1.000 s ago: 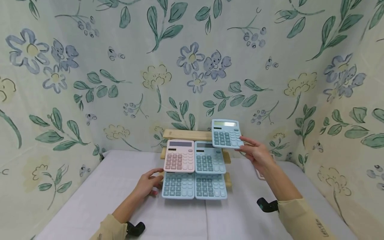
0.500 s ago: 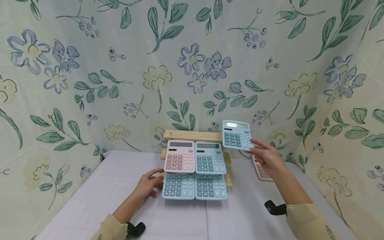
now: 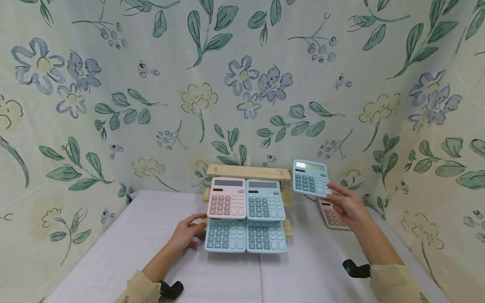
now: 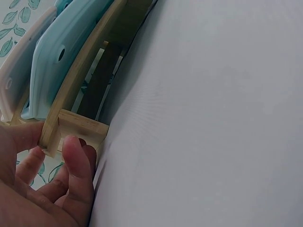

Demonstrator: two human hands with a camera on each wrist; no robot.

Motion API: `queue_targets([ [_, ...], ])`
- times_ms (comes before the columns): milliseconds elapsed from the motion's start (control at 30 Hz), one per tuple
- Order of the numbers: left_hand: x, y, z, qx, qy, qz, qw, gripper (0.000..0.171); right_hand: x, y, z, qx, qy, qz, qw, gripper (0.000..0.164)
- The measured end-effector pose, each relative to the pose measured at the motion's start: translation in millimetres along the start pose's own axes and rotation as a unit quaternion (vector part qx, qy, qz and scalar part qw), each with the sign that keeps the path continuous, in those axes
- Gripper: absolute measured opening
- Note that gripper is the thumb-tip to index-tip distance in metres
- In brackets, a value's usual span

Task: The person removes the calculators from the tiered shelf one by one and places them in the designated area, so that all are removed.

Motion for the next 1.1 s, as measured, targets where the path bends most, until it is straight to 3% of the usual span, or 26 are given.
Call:
queue_targets([
  [533, 0.6, -0.7, -0.3, -0.003, 0.003, 0.001, 1.0000, 0.041, 24, 41, 7, -0.028, 0.024, -0.031, 0.999, 0.061],
  [733, -0.3, -0.9, 0.1, -0.005, 0.003, -0.001, 1.0000, 0.041, 26, 57, 9, -0.037, 0.027, -0.022, 0.999, 0.062],
  [1100, -0.8, 2.1, -2.2, -0.001, 0.004, -0.001, 1.0000, 0.040, 22, 80, 16, -0.057, 0.041, -0.068, 0.995, 0.061],
])
Point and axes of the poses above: each hand's wrist, its own z-axis towards the middle knuckle, its own x-axis out of the back of the hand, y = z × x, the point moved 5 cm from there along z, towards the middle knuckle, and after that the axes turned 9 degrees about -z, right-handed, at the moved point
